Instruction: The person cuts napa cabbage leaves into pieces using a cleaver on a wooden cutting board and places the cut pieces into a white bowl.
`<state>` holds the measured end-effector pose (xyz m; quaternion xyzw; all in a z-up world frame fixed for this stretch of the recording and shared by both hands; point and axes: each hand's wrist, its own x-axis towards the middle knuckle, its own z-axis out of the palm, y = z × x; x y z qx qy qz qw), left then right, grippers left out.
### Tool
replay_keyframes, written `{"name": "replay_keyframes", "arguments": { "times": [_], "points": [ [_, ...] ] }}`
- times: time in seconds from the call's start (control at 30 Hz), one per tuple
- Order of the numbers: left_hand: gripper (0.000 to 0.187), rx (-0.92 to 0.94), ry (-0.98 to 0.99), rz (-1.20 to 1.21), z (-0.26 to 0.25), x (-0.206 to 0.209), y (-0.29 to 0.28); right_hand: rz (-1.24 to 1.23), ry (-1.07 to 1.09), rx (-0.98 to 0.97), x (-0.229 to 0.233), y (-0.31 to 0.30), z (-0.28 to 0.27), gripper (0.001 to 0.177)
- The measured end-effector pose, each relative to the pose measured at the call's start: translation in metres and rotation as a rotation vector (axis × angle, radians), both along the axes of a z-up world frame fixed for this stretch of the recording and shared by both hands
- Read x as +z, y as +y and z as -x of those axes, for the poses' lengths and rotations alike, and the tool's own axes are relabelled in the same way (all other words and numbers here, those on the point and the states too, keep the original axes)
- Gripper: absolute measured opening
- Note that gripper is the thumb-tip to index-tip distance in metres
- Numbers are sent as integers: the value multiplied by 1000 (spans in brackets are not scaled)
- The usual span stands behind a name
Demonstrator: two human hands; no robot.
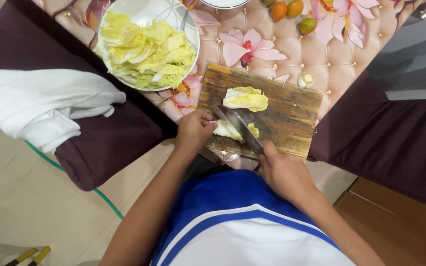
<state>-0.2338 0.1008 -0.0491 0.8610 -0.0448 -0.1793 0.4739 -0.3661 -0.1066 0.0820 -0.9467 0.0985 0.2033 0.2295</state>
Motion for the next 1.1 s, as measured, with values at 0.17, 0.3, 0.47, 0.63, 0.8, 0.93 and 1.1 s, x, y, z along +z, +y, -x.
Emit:
{"name": "replay_keyframes", "arguments": {
  "times": [0.17, 0.3, 0.47, 0.63, 0.8, 0.93, 1.1],
  "points": [
    [26, 66, -28, 10, 5, 5, -3, 27, 19, 62, 1, 11, -11, 18],
    [24, 47, -59, -33, 3, 11, -4, 47, 36, 125, -5, 9, -17, 16],
    [21, 27, -13, -16, -2, 12, -3, 77, 92, 123, -14, 12, -27, 17],
    [20, 7, 32, 23, -8, 12, 0, 93, 76, 171, -27, 14, -28, 16],
    [20, -51, 27, 20, -11, 13, 1, 103, 46, 142, -36, 17, -25, 12],
    [20, -95, 151, 39, -16, 18, 8, 97, 42, 148, -38, 16, -20, 13],
    [22, -144, 97, 80, -8, 49, 22, -67, -204, 32, -33, 8, -4, 26]
  ]
}}
